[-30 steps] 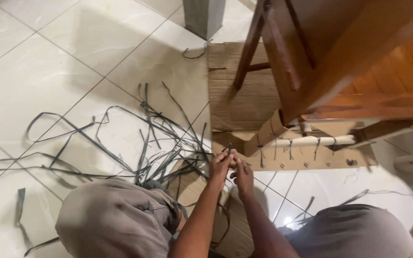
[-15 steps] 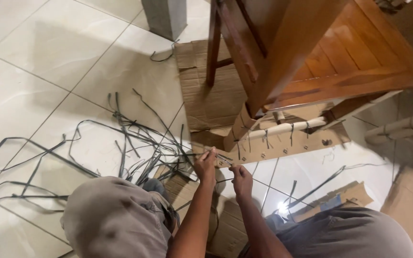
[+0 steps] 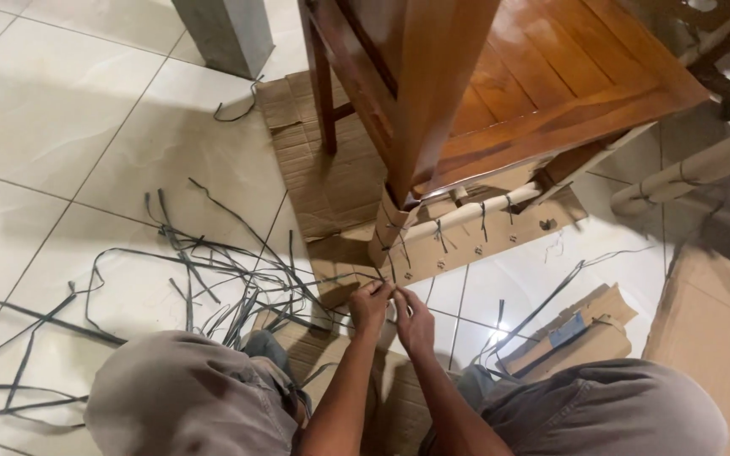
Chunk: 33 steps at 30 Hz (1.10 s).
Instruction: Wrapping wooden chair legs with cardboard and securing them with plastic ties
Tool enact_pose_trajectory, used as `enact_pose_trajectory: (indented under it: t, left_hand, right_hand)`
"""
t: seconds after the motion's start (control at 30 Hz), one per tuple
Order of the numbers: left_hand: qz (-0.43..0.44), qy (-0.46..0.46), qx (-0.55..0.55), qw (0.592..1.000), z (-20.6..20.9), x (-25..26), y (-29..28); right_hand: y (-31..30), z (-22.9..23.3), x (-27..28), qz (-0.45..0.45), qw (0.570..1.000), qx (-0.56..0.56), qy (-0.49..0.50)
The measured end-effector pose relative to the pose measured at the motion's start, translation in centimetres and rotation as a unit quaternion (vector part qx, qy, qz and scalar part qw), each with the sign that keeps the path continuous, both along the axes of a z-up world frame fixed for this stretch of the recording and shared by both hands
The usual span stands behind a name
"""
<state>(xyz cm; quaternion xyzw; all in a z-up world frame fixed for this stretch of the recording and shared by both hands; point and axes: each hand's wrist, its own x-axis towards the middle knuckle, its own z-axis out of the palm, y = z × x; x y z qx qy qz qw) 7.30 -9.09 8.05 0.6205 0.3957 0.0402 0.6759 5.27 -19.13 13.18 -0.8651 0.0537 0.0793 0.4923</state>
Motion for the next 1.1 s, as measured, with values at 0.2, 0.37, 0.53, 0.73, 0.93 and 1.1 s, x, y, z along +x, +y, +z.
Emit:
enact_pose_trajectory:
  t: [0.2,0.37,0.53,0.73,0.93,1.1]
  left_hand:
    - [-0.007,0.007,0.037,0.999,1.1,-0.2,-0.2]
    - [-0.025,0.009,0.05,0.998,0.1,0.1,0.5]
    - [-0.012,0.013,0.09,0.996,4.8,0.9,2.0]
    - [0.012,0.06,0.118,0.991,3.0,4.4,4.7]
    - [0.049,0.007,-0.092,0.995,-1.1,9.0,6.3]
    - [0.012,-0.028,-0.124,0.992,-7.3,13.1,7.2]
  right_hand:
    - [-0.7,-1.7,0.8,0.013,0.995,0.006,0.104]
    - [-0.9,-4.5,1.3,-0.027,0.987,0.047,0.148]
    - [-1.5,-8.2,2.0,-0.166,0.961,0.122,0.184]
    - [-2.1,-10.7,4.6,-0.35,0.907,0.182,0.144]
    - [-1.0,-8.0,9.3,-0.332,0.92,0.171,0.122]
    - [-0.9,-7.6,12.8,-0.291,0.881,0.329,0.179]
